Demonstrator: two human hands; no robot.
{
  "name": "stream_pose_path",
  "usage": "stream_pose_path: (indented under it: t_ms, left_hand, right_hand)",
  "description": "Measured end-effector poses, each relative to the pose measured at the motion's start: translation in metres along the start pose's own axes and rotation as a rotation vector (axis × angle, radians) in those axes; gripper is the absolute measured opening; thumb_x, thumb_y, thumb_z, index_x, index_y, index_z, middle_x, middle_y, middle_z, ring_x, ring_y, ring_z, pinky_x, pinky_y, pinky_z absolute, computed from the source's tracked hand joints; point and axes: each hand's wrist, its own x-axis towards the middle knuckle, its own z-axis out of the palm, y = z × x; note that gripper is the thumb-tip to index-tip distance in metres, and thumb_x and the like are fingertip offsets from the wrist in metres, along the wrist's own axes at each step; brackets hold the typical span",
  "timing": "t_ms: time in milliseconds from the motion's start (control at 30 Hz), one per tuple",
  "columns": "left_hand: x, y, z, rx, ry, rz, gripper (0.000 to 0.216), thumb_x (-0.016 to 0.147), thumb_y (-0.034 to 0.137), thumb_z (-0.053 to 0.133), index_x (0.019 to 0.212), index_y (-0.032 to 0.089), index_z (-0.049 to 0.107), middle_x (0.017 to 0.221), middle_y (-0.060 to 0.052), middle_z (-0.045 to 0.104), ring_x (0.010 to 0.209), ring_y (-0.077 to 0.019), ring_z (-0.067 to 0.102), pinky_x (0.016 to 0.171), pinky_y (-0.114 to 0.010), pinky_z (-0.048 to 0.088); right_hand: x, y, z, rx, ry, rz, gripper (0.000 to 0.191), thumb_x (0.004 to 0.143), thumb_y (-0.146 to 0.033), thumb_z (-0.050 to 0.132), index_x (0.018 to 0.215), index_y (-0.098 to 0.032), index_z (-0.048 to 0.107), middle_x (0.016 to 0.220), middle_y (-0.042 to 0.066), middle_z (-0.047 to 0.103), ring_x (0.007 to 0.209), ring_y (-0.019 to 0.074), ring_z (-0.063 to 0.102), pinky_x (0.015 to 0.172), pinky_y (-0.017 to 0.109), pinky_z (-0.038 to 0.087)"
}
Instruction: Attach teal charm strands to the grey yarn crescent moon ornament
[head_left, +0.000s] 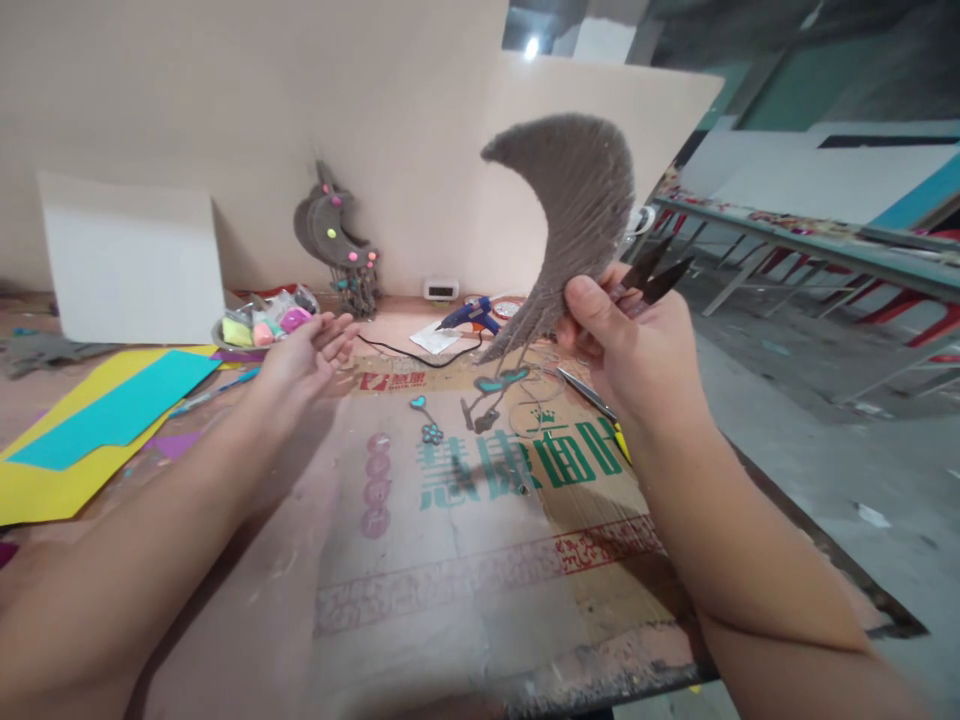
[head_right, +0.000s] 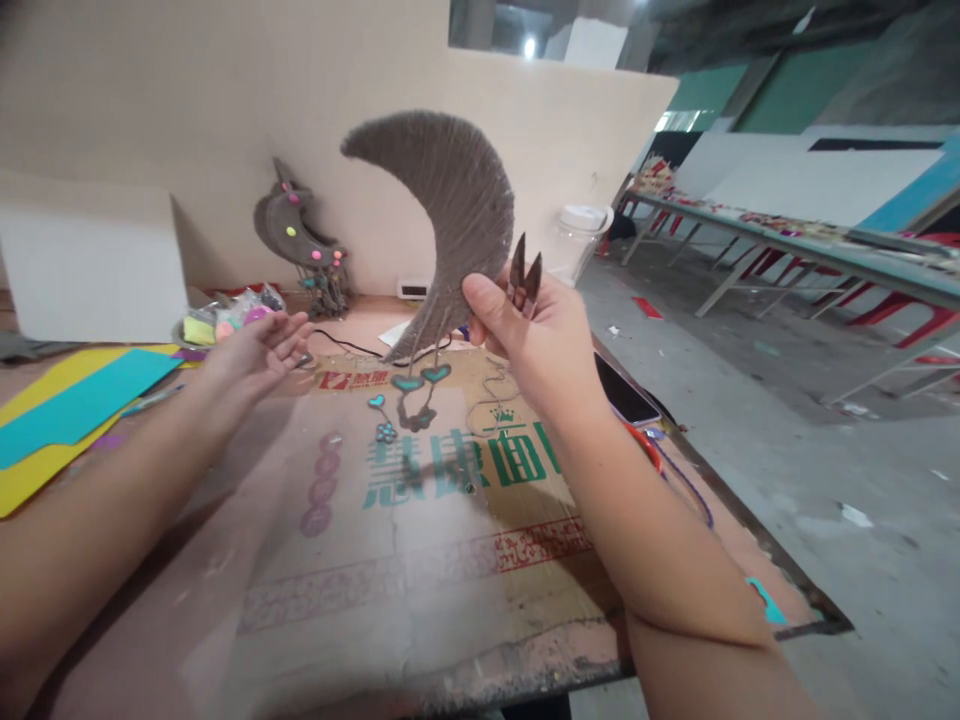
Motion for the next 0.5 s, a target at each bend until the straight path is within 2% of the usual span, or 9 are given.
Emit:
stream_pose_path:
  t_ms: [67,133,200,267,333,400,500]
  left_hand:
    - [0.003,0.008,-0.003,-0.019,0.013,0.009,0.022,0.091,0.018,0.045,0.070,0.017,0.054,0.081,-0.003,0.071,0.073,-0.0121,0.069,0.060,-0.019,0.051]
    - [-0.001,0.012,0.000,0.026,-0.030,0.025,0.020,0.089,0.019,0.049,0.071,0.017,0.057,0.079,-0.003,0.070,0.064,-0.0103,0.066,0.055,-0.019,0.049]
    - [-0.014,0.012,0.008,0.149,-0.161,0.061,0.015,0.087,0.022,0.054,0.076,0.017,0.063,0.077,-0.002,0.069,0.058,-0.0085,0.061,0.054,-0.018,0.048]
    - [-0.033,0.008,0.018,0.308,-0.347,0.116,0.007,0.080,0.023,0.065,0.079,0.017,0.067,0.078,-0.002,0.069,0.060,-0.0080,0.059,0.058,-0.017,0.047]
    - [-0.053,0.002,0.027,0.479,-0.519,0.161,0.015,0.074,0.029,0.073,0.081,0.016,0.070,0.077,-0.002,0.068,0.063,-0.0084,0.058,0.059,-0.017,0.045]
    - [-0.071,-0.002,0.033,0.629,-0.643,0.193,0.019,0.076,0.034,0.071,0.083,0.016,0.071,0.077,-0.003,0.069,0.067,-0.0097,0.058,0.063,-0.019,0.045]
    - [-0.088,-0.007,0.038,0.707,-0.795,0.174,0.024,0.083,0.038,0.063,0.089,0.017,0.071,0.087,-0.005,0.071,0.074,-0.0127,0.062,0.069,-0.024,0.047]
  right_hand:
    - [0.000,0.001,0.000,0.003,-0.013,-0.001,0.032,0.082,-0.048,0.063,0.067,-0.022,0.053,0.051,-0.004,0.050,0.042,0.0068,0.039,0.040,0.027,0.023]
    - [0.001,0.002,0.001,0.005,-0.032,-0.005,0.033,0.082,-0.049,0.062,0.066,-0.022,0.052,0.053,-0.004,0.051,0.044,0.0069,0.042,0.041,0.027,0.025]
    - [0.001,0.003,0.002,0.001,-0.045,-0.006,0.034,0.082,-0.049,0.062,0.065,-0.022,0.052,0.054,-0.003,0.051,0.044,0.0069,0.043,0.041,0.027,0.026]
    - [0.000,0.004,0.003,0.001,-0.049,0.003,0.033,0.083,-0.048,0.062,0.066,-0.022,0.052,0.054,-0.003,0.052,0.044,0.0069,0.043,0.041,0.027,0.026]
    - [-0.001,0.004,0.004,0.013,-0.046,0.015,0.030,0.083,-0.048,0.062,0.068,-0.022,0.054,0.055,-0.004,0.053,0.045,0.0073,0.044,0.041,0.027,0.027]
    - [-0.002,0.004,0.004,0.023,-0.040,0.022,0.028,0.083,-0.047,0.062,0.071,-0.023,0.055,0.056,-0.004,0.054,0.046,0.0080,0.045,0.041,0.027,0.028]
    - [-0.002,0.004,0.004,0.020,-0.042,0.015,0.027,0.082,-0.048,0.063,0.071,-0.024,0.055,0.056,-0.004,0.054,0.047,0.0085,0.046,0.042,0.028,0.029]
